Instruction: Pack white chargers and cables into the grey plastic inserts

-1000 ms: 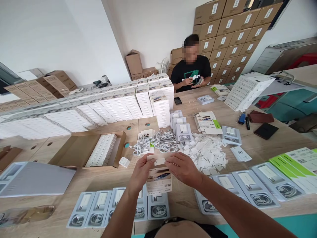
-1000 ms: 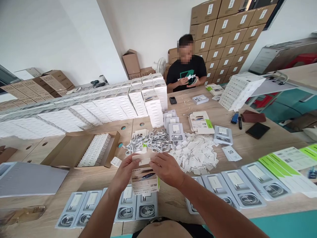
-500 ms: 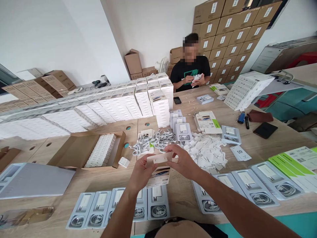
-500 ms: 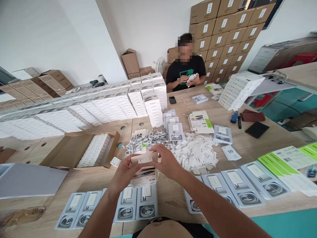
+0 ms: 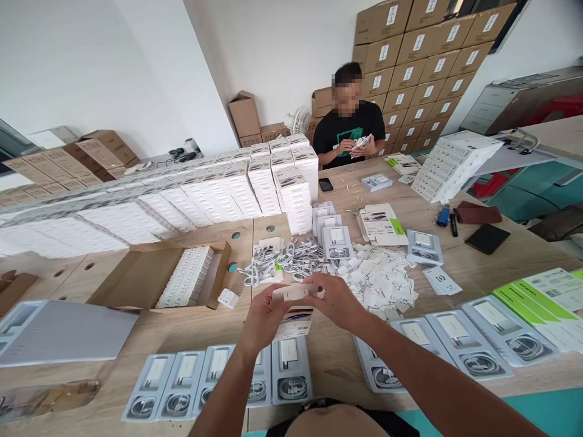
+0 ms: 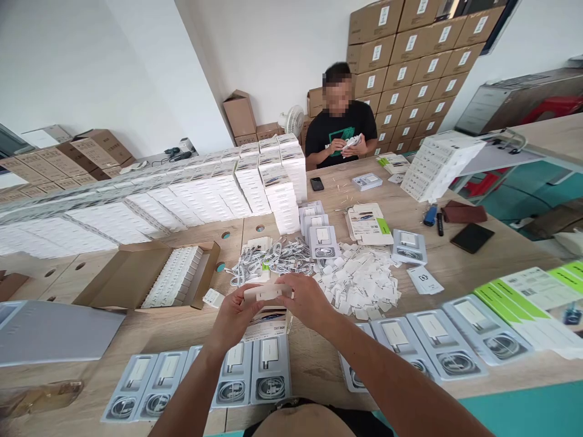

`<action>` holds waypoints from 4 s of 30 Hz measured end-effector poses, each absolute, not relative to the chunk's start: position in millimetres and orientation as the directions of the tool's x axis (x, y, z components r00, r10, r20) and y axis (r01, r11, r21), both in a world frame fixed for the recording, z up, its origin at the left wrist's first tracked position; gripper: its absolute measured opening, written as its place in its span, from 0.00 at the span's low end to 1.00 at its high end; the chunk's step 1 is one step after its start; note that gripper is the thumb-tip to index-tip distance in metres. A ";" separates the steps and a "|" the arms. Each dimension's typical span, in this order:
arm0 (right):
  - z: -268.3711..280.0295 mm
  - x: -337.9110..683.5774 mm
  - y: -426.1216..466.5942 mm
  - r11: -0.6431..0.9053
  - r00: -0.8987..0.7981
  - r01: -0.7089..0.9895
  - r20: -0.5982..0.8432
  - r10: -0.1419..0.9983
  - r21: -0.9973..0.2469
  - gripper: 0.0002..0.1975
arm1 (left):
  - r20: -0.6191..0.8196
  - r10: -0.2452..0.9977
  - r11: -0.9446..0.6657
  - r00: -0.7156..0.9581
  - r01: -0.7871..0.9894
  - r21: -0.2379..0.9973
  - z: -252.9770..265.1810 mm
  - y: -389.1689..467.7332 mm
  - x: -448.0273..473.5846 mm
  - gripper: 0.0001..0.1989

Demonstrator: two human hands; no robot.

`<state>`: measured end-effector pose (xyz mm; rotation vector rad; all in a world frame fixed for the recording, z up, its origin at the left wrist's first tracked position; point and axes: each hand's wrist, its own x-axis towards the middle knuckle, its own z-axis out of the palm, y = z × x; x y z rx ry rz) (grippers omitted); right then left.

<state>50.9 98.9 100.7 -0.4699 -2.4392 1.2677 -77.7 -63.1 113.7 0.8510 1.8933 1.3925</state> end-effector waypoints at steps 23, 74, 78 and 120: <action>115.8 49.6 103.3 0.701 -0.908 0.126 0.203 0.366 -0.702 0.11 | -0.173 0.708 0.206 -0.685 -0.034 0.978 97.1 -60.4 -70.9 0.19; 87.4 52.0 79.8 0.320 -0.756 -0.129 0.302 0.580 -0.939 0.07 | -0.180 0.874 0.167 -0.451 -0.068 0.984 147.2 -98.1 -93.0 0.12; 88.2 55.0 77.1 0.384 -0.771 -0.195 0.383 0.508 -0.903 0.07 | -0.191 0.883 0.187 -0.430 -0.051 0.981 148.2 -98.2 -93.5 0.12; 97.6 66.8 62.0 -0.093 -0.901 -0.032 -0.011 0.434 -0.995 0.10 | -0.148 0.953 0.186 -0.266 0.125 0.974 148.1 -97.1 -90.9 0.13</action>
